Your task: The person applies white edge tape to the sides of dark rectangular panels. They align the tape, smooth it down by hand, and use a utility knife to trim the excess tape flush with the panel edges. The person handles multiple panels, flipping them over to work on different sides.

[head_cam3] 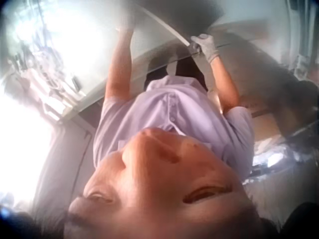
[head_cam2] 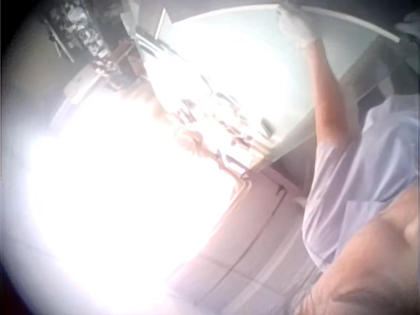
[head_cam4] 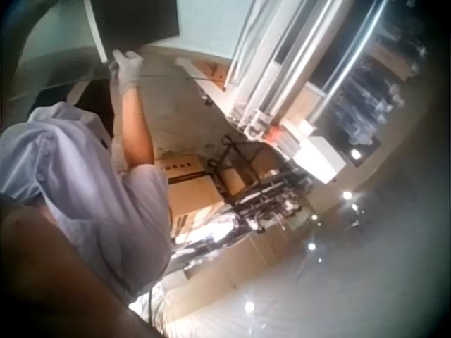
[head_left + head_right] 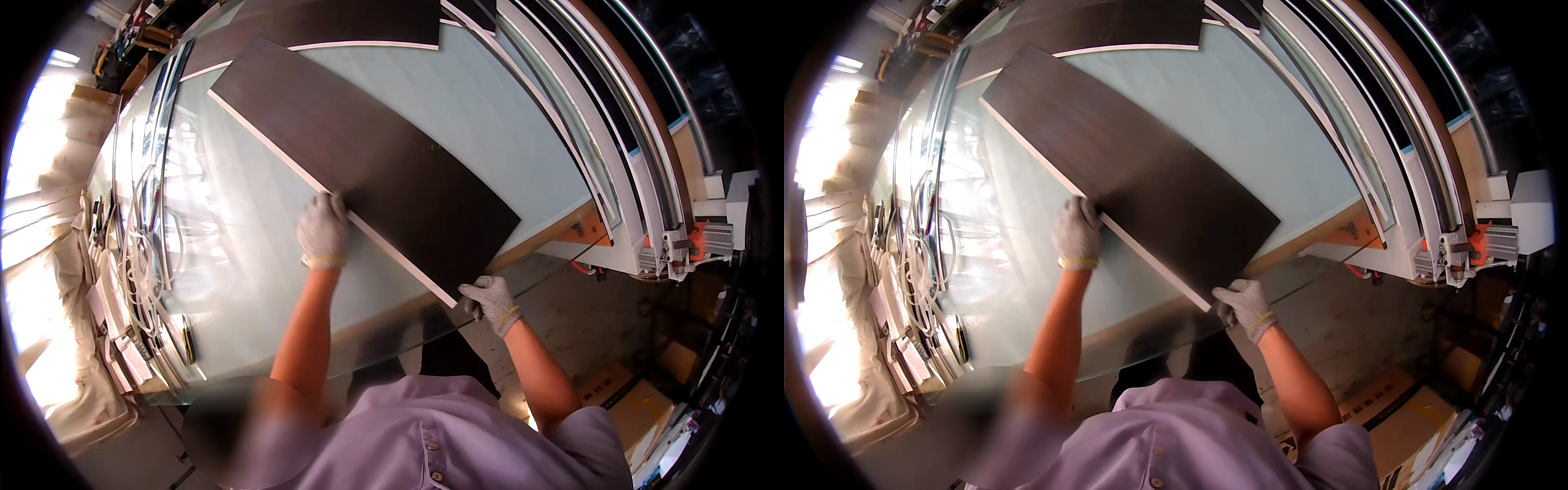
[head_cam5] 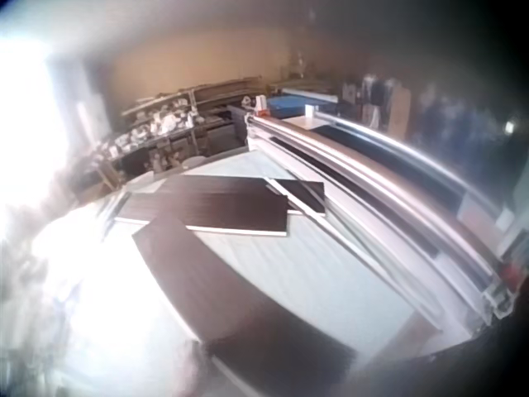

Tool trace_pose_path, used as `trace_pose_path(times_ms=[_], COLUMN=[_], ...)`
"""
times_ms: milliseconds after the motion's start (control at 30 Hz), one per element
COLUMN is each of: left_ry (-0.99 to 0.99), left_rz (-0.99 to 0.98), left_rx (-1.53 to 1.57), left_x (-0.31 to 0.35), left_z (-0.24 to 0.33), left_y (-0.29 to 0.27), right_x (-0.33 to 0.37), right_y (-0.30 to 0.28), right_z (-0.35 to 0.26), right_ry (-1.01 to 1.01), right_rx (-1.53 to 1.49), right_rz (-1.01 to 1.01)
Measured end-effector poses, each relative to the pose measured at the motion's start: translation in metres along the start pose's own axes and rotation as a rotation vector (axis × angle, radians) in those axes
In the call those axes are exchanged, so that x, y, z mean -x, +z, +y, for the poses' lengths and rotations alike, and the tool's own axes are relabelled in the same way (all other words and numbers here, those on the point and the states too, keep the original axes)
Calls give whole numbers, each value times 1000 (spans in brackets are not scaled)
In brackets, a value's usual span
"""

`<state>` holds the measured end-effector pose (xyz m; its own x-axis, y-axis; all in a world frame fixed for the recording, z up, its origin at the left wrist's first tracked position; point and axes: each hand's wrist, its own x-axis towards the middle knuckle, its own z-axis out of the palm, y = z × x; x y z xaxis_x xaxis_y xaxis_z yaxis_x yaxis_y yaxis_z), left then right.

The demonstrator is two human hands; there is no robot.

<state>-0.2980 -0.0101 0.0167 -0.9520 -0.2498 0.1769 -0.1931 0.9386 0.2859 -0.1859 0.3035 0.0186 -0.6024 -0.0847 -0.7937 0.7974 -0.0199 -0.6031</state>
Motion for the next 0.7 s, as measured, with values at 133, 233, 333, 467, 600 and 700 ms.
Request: trace_pose_path(times_ms=[133, 233, 333, 467, 600, 700], left_ry=[0, 119, 142, 139, 141, 171], left_rz=[-58, -61, -80, -93, -81, -59], left_rx=[-127, -220, -291, -306, -285, -285], left_x=[-75, -95, -100, -101, -102, -102], left_z=[-42, -79, -86, -85, -86, -89], left_y=[7, 7, 13, 17, 17, 18], right_x=[2, 3, 3, 2, 0, 1], right_y=[-27, -25, -24, -25, -26, -25], right_z=[8, 7, 7, 6, 6, 0], right_ry=[-22, -19, -20, -20, 5, 11], right_rx=[21, 27, 27, 21, 38, 46], right_rz=[0, -10, -12, -28, -19, -29])
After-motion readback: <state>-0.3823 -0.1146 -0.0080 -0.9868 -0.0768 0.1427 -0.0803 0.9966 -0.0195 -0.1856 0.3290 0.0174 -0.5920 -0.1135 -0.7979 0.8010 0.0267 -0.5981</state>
